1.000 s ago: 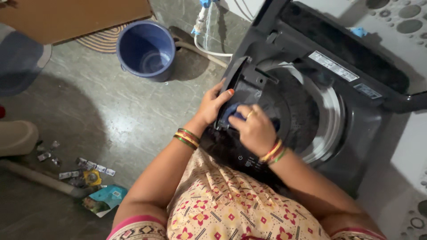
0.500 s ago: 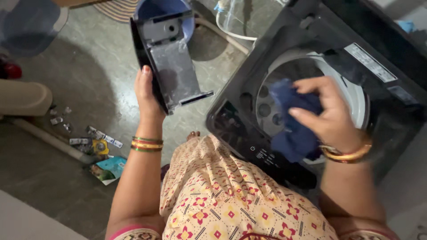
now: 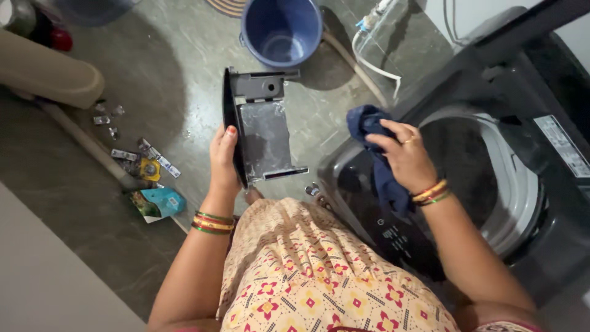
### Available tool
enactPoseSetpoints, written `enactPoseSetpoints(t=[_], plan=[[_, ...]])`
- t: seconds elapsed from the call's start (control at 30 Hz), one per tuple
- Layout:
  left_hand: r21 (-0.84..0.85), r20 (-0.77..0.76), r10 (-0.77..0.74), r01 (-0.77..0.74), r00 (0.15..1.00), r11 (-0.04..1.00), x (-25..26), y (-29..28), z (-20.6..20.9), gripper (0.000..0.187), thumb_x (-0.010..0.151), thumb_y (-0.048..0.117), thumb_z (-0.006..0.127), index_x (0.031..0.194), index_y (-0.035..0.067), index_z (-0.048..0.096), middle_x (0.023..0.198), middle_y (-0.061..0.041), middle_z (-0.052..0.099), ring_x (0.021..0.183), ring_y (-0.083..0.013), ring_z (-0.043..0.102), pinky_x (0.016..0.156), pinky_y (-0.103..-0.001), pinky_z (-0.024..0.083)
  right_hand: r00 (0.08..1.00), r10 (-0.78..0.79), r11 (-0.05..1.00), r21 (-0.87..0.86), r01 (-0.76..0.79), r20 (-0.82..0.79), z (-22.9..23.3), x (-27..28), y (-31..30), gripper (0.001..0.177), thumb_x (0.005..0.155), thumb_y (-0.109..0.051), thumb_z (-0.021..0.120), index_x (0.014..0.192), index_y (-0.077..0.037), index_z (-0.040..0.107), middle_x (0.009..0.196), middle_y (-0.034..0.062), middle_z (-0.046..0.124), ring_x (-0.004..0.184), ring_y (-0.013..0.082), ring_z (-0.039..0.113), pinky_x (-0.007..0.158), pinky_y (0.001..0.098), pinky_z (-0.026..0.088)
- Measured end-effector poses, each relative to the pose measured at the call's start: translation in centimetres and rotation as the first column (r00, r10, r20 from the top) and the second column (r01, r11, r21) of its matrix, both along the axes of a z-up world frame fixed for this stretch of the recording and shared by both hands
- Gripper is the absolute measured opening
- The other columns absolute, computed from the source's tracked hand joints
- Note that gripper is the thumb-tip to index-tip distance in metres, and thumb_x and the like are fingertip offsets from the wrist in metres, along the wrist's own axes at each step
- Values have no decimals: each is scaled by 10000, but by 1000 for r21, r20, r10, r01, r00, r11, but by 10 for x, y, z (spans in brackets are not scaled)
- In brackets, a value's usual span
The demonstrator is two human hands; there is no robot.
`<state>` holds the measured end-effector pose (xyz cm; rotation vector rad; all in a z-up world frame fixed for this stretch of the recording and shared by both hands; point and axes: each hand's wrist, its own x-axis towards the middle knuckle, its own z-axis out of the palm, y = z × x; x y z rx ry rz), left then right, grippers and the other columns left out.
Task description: The person removes a detergent drawer from a washing machine and cleans it with a cloth under a running faucet at a sink. Then, the person wipes the inside of the washing machine compartment with the cloth and reinstalls the drawer.
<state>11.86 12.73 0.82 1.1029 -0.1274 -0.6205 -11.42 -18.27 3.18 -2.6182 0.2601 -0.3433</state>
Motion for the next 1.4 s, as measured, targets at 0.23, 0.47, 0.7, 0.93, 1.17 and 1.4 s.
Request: enactPoseSetpoints(t=[0.23, 0.47, 0.7, 0.93, 1.17, 1.4], plan=[[-18, -40, -15, 14, 999, 1000, 39, 36, -9, 411, 1012, 298, 602, 1313, 18, 604, 1048, 25, 649, 893, -65, 588, 776, -220, 496, 972, -154, 987, 8, 158, -177, 37, 15, 2, 446, 744, -199, 831, 1169, -128, 720, 1307, 139, 638, 1190, 359, 602, 983, 462, 501], [-54, -45, 78, -80, 996, 995, 99, 89, -20, 412, 1036, 269, 612, 1360, 15, 598, 1038, 40, 597, 869, -50, 533, 745, -215, 459, 976, -212, 956, -194, 218, 52, 84, 69, 31, 203, 912, -145, 869, 1041, -57, 740, 1066, 93, 715, 974, 249, 657, 907, 357, 529], [-114, -141, 244, -261, 959, 959, 146, 152, 1, 351, 1030, 300, 591, 1296, 71, 598, 982, 48, 589, 810, -47, 517, 684, -216, 437, 986, -61, 994, -85, 75, 156, 68, 209, 101, 263, 960, -61, 910, 879, -33, 661, 858, 47, 657, 749, 136, 640, 707, 254, 502], [-186, -149, 543, -562, 827, 806, 233, 218, 4, 271, 1046, 338, 568, 1178, 101, 570, 967, 15, 564, 844, -90, 554, 722, -257, 485, 980, 165, 984, -84, -156, 107, 66, 360, 127, 145, 989, -23, 842, 946, -19, 703, 913, 57, 690, 780, 126, 667, 745, 234, 529], [-163, -140, 814, -824, 564, 542, 361, 239, 12, 366, 1022, 318, 599, 1282, 75, 513, 1146, -50, 599, 1048, -160, 595, 930, -335, 511, 936, 337, 929, 122, -348, 103, 61, 559, 139, 91, 1000, -20, 816, 985, -7, 727, 943, 77, 702, 798, 125, 663, 750, 235, 533], [-116, -133, 908, -916, 398, 384, 454, 257, 33, 528, 1004, 336, 603, 1420, 47, 453, 1276, -88, 593, 1160, -188, 588, 1020, -353, 487, 732, 681, 729, 78, -680, 20, 107, 788, 200, 107, 913, -58, 805, 992, -41, 734, 910, 66, 704, 764, 127, 660, 729, 252, 533]])
